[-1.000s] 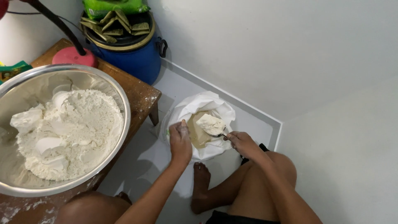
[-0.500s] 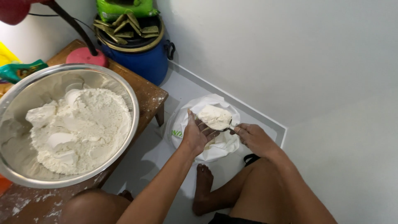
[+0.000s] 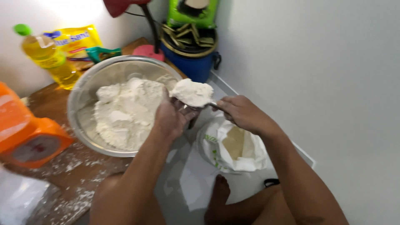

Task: Scooping flour from a plastic bag into a large metal bowl using a metal scoop tool.

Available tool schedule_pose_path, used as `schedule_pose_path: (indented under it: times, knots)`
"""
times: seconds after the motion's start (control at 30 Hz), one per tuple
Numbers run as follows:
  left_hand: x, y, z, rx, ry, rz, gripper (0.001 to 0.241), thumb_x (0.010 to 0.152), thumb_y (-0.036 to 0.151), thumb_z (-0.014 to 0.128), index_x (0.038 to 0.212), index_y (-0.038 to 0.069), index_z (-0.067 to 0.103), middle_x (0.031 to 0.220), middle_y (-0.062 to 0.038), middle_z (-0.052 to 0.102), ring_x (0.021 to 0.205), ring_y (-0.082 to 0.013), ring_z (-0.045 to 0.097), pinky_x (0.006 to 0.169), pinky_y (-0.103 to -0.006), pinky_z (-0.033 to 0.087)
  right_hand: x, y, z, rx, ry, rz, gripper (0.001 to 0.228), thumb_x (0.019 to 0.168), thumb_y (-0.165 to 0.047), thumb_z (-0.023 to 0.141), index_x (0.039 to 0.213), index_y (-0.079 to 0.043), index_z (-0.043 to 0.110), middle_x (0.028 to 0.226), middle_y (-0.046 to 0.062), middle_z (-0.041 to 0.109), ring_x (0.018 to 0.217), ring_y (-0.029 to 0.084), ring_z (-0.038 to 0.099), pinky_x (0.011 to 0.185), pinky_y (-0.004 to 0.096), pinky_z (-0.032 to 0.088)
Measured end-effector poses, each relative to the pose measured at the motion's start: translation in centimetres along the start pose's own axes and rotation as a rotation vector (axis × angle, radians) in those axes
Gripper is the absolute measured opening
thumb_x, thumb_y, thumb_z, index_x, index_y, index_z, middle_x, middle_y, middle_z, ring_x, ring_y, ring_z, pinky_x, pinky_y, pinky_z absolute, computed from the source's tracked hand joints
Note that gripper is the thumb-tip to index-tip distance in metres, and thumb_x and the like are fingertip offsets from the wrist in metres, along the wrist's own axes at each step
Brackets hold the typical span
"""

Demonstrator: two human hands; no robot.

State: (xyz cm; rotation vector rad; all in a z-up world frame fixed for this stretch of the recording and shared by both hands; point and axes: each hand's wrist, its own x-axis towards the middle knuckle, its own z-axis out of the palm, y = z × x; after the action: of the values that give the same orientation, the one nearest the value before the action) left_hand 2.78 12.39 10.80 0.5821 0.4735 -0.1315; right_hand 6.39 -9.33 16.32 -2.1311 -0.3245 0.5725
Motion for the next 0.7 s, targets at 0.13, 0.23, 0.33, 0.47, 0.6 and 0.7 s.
schedule_pose_path:
  times: [0.13, 0.23, 0.33, 0.47, 0.6, 0.7]
  knots:
    - [0.0, 4.7, -5.3, -0.018, 0.079, 0.112, 0.084, 0.099, 0.068, 0.029, 0.156, 0.006, 0.031, 0.142, -0.021, 0.050, 0.125, -0.0491, 0.058, 0.107, -0.0595, 0.049, 5.0, -4.1, 6.1, 0.030, -0.053, -0.065, 0.034, 0.102, -0.030, 0.052, 0.089, -0.004, 0.071, 0.056, 0.003, 0.049, 0.052, 0.013, 0.047, 0.052, 0.028, 0.038]
    - [0.7, 6.0, -9.7, -0.037, 0.151, 0.223, 0.091, 0.098, 0.070, 0.032, 0.158, 0.002, 0.018, 0.154, -0.027, 0.037, 0.139, -0.0516, 0.046, 0.113, -0.0606, 0.042, 9.3, -4.5, 9.6, 0.070, -0.088, -0.095, 0.031, 0.102, -0.027, 0.054, 0.084, -0.006, 0.069, 0.056, 0.002, 0.050, 0.052, 0.012, 0.049, 0.051, 0.026, 0.037]
    - [0.3, 7.7, -10.8, 0.068, 0.246, 0.389, 0.101, 0.096, 0.072, 0.035, 0.162, 0.001, 0.007, 0.163, -0.030, 0.017, 0.151, -0.0504, 0.023, 0.122, -0.0620, 0.024, 13.4, -3.2, 12.4, -0.237, -0.031, -0.176, 0.032, 0.099, -0.039, 0.061, 0.093, -0.015, 0.080, 0.061, 0.009, 0.066, 0.065, 0.022, 0.066, 0.064, 0.033, 0.052]
    - [1.1, 9.2, -11.9, 0.220, 0.514, 0.566, 0.074, 0.101, 0.062, 0.041, 0.152, 0.010, 0.035, 0.137, -0.013, 0.046, 0.111, -0.0209, 0.053, 0.096, -0.0339, 0.050, 12.6, -5.6, 14.6, -0.454, -0.102, -0.131, 0.038, 0.101, -0.042, 0.054, 0.108, -0.012, 0.076, 0.081, 0.015, 0.072, 0.088, 0.032, 0.071, 0.080, 0.044, 0.055]
    - [1.1, 10.0, -12.8, 0.408, 0.668, 0.628, 0.068, 0.101, 0.064, 0.041, 0.144, 0.014, 0.054, 0.137, -0.014, 0.061, 0.118, -0.0244, 0.065, 0.107, -0.0363, 0.050, 14.4, -4.6, 16.4, -0.720, -0.043, -0.274, 0.038, 0.105, -0.037, 0.051, 0.119, -0.009, 0.072, 0.096, 0.020, 0.075, 0.098, 0.040, 0.073, 0.088, 0.050, 0.055]
    - [-0.4, 10.1, -12.5, 0.467, 0.686, 0.652, 0.069, 0.102, 0.063, 0.038, 0.146, 0.012, 0.052, 0.144, -0.016, 0.058, 0.131, -0.0283, 0.058, 0.117, -0.0415, 0.042, 16.6, -2.4, 17.3, -0.968, 0.058, -0.402, 0.035, 0.105, -0.036, 0.050, 0.111, -0.009, 0.071, 0.086, 0.015, 0.073, 0.091, 0.035, 0.075, 0.081, 0.049, 0.057]
